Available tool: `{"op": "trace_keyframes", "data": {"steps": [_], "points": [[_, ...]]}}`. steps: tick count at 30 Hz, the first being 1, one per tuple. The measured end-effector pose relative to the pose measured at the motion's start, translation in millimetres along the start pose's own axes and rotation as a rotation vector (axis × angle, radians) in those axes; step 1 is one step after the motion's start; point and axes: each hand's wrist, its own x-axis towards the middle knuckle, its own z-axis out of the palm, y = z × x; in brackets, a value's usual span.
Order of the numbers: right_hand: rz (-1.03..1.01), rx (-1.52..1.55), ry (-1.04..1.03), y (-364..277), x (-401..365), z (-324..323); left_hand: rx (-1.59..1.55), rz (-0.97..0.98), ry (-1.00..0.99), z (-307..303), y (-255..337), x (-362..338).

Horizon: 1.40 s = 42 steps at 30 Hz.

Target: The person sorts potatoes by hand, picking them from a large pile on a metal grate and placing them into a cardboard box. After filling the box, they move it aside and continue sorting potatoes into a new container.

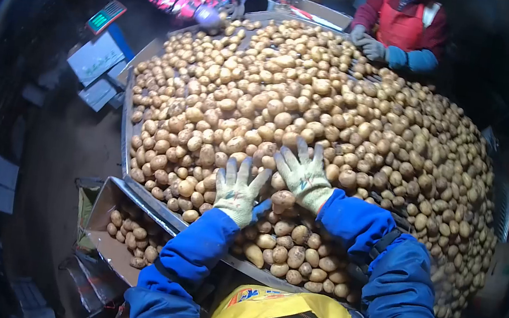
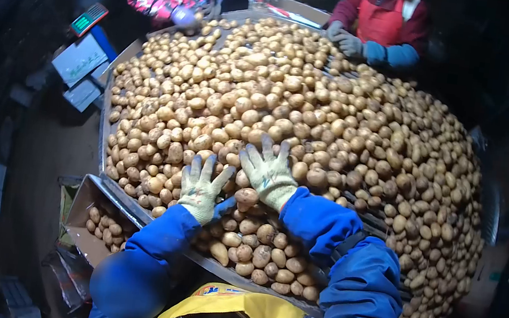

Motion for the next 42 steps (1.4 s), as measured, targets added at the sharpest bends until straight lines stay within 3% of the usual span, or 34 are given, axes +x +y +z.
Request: {"op": "trace_keyframes", "data": {"steps": [7,11,15,17,18,21,22,23,24,25,26,29,33,35,37,39,40,41,42], "points": [[-0.066,-0.020,0.001,40.5,91.4,26.9,0.023,-0.110,-0.087,-7.8,-29.1,37.9],[0.097,-0.004,-0.147,42.0,135.1,3.6,0.068,-0.124,0.026,6.9,-48.1,56.3],[0.054,-0.074,-0.132,55.2,140.2,16.8,-0.089,-0.305,-0.149,-9.6,-50.7,84.6],[0.098,0.036,-0.202,50.6,135.9,8.4,-0.004,-0.218,-0.015,2.8,-67.1,87.7],[0.111,0.104,-0.271,52.5,135.3,2.5,-0.023,-0.253,-0.048,3.4,-73.6,91.0],[-0.020,0.199,-0.255,60.3,117.7,-36.9,-0.066,-0.257,-0.139,-4.1,-78.1,98.1],[-0.135,0.254,-0.183,69.1,116.8,-32.1,-0.029,-0.175,-0.060,7.5,-84.8,92.8],[-0.090,0.281,-0.428,67.5,129.5,-51.0,0.003,-0.104,0.005,25.7,-89.5,80.6],[-0.021,0.368,-0.492,63.0,133.3,-66.9,-0.140,-0.032,0.087,21.9,-89.8,70.6],[0.040,0.437,-0.502,60.3,149.6,-78.0,-0.291,-0.015,-0.056,-8.9,-85.1,63.5],[-0.043,0.351,-0.223,67.4,151.0,-48.0,-0.279,0.033,-0.004,-12.7,-89.8,62.4],[0.126,0.315,-0.178,52.1,210.5,-38.5,-0.279,0.043,0.130,-9.7,-87.2,30.0],[0.228,0.347,-0.430,42.3,269.0,-14.6,-0.677,0.027,0.285,-35.0,-86.9,3.7],[0.302,0.471,-0.378,34.0,266.4,-39.6,-0.728,-0.111,0.263,-42.9,-81.8,-8.1],[0.301,0.332,-0.480,46.1,269.4,-21.4,-0.848,-0.132,0.264,-40.2,-83.1,-14.6],[0.191,0.306,-0.291,57.4,240.8,9.3,-0.988,-0.204,0.279,-32.9,-81.3,-22.7],[0.222,0.376,-0.306,56.2,233.9,5.8,-1.223,-0.315,0.232,-28.6,-78.2,-24.9],[0.245,0.340,-0.283,55.0,227.6,3.0,-1.213,-0.323,0.245,-27.3,-78.8,-27.3],[0.339,0.434,-0.288,55.2,224.2,-4.7,-1.454,-0.472,0.150,-34.4,-78.7,-27.6]]}}
